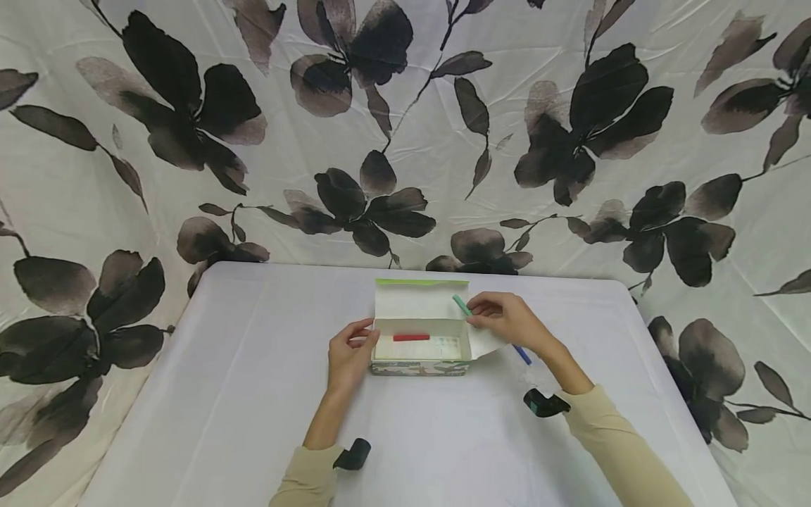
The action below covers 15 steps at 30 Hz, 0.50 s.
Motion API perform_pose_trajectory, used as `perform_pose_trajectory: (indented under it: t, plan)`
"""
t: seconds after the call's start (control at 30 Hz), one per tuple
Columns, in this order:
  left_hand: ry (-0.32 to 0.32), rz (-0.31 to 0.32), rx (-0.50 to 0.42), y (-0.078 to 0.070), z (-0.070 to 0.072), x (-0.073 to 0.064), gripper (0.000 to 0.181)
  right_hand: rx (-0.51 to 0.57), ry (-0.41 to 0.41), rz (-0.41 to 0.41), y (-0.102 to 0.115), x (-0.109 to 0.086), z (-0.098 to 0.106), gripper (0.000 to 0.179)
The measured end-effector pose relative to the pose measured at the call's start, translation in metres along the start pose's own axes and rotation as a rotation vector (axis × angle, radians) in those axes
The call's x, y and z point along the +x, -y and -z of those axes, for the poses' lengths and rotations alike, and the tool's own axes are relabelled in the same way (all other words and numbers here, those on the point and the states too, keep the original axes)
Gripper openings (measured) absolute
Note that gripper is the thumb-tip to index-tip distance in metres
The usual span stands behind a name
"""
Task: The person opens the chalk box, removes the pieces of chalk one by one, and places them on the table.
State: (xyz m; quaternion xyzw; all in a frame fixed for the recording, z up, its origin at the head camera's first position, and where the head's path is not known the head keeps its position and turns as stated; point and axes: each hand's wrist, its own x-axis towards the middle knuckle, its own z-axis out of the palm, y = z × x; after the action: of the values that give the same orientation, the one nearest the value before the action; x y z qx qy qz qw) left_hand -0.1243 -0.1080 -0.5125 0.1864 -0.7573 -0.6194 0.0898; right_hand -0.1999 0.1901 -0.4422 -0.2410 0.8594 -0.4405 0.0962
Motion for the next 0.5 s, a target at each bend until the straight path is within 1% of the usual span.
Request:
perform_pose_trajectory:
  t: [0.33,0.5]
  plan:
    - [0.027,-0.003,0.001,0.000,0.004,-0.001,0.028,0.118,-0.051,-0.090,-0.012,-0.018,0.024,0.034]
    - [0.028,-0.006,0.000,0.000,0.005,-0.002,0.028,0.140,-0.092,-0.143,-0.017,-0.026,0.033,0.038]
